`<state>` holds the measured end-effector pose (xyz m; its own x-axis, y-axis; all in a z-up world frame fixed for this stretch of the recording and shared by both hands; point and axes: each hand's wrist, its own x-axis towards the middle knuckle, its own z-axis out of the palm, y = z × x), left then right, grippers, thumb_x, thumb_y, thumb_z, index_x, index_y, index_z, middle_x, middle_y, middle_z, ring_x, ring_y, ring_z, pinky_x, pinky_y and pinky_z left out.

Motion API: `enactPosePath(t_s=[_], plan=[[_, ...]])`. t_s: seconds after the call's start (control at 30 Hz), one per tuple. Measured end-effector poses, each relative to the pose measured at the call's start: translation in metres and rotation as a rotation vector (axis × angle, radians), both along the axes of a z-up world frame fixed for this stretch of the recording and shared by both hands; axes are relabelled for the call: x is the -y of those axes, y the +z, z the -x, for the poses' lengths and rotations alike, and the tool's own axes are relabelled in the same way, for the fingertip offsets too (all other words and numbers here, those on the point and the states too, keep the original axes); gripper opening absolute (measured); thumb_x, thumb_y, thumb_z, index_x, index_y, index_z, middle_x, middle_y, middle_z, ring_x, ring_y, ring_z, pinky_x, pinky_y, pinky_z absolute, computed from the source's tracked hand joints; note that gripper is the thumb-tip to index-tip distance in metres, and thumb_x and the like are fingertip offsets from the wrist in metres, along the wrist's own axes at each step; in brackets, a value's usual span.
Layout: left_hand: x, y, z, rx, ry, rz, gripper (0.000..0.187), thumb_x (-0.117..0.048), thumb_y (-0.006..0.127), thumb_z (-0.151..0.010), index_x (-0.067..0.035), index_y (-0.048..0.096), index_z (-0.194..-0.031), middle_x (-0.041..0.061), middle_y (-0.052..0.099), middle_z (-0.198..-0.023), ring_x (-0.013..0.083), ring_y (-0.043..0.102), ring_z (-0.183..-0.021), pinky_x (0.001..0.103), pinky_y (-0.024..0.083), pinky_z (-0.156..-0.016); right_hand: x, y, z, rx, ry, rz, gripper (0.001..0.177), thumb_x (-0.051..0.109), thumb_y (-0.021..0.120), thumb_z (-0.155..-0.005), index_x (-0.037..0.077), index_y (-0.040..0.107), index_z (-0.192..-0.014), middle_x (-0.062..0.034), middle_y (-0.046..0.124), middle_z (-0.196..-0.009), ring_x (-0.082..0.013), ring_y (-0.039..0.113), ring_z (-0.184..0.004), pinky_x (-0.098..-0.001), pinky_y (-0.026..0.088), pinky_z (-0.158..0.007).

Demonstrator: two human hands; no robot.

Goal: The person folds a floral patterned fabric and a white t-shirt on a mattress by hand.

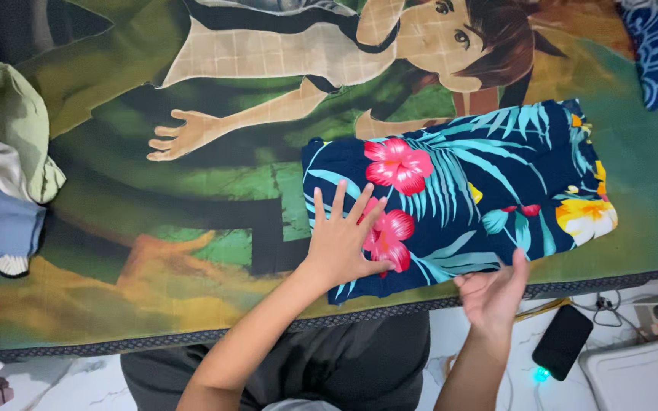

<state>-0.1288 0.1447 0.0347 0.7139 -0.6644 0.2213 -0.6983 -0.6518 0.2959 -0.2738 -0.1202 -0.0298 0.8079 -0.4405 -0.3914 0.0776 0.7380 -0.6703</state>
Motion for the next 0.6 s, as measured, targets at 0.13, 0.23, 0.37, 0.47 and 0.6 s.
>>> enactPosePath(t_s=[0.13, 0.23, 0.37, 0.47, 0.6], plan=[[0.001, -0.005, 0.0, -0.018, 0.0, 0.021, 0.12, -0.084, 0.071, -0.06, -0.017, 0.043, -0.155, 0.015, 0.03, -0.164, 0.0513, 0.017, -0.15, 0.08, 0.004, -0.111, 0.006, 0.038, -0.038, -0.313, 0.054, 0.608, 0.052, 0.032, 0.069, -0.091, -0.003, 0.064, -0.13, -0.011, 0.074, -0.106, -0.0145, 0.066, -0.085, -0.0266, 0.052, -0.076], [0.005, -0.001, -0.002, -0.032, 0.029, 0.05, 0.119, -0.085, 0.07, -0.062, -0.017, 0.041, -0.156, 0.017, 0.03, -0.164, 0.0505, 0.017, -0.15, 0.079, 0.004, -0.112, 0.02, 0.052, -0.047, -0.302, 0.108, 0.918, 0.054, 0.013, 0.075, -0.093, -0.007, 0.061, -0.14, -0.0087, 0.071, -0.115, -0.0074, 0.062, -0.093, -0.0211, 0.048, -0.083], [0.01, 0.001, 0.0, -0.047, 0.07, 0.085, 0.112, -0.084, 0.067, -0.071, -0.017, 0.042, -0.157, 0.018, 0.033, -0.164, 0.0504, 0.021, -0.151, 0.075, 0.005, -0.116, 0.037, 0.052, -0.032, -0.166, 0.034, 0.808, 0.051, 0.011, 0.072, -0.094, -0.006, 0.061, -0.141, -0.0123, 0.07, -0.125, -0.0079, 0.065, -0.103, -0.0203, 0.05, -0.094], [0.008, -0.001, -0.001, -0.037, 0.039, 0.111, 0.106, -0.081, 0.065, -0.076, -0.015, 0.043, -0.156, 0.019, 0.036, -0.162, 0.0504, 0.024, -0.152, 0.071, 0.006, -0.12, 0.03, 0.04, -0.031, -0.393, 0.115, 0.946, 0.051, 0.011, 0.071, -0.095, 0.002, 0.061, -0.144, -0.0147, 0.065, -0.134, -0.0128, 0.059, -0.111, -0.0268, 0.045, -0.096], [0.006, -0.006, -0.004, -0.014, 0.062, 0.138, 0.101, -0.075, 0.063, -0.085, -0.008, 0.042, -0.157, 0.021, 0.035, -0.165, 0.0487, 0.023, -0.154, 0.07, 0.005, -0.121, -0.007, 0.072, -0.028, -0.406, -0.074, 1.804, 0.049, 0.012, 0.071, -0.102, -0.001, 0.056, -0.147, -0.0245, 0.059, -0.142, -0.0399, 0.055, -0.131, -0.0472, 0.042, -0.112]])
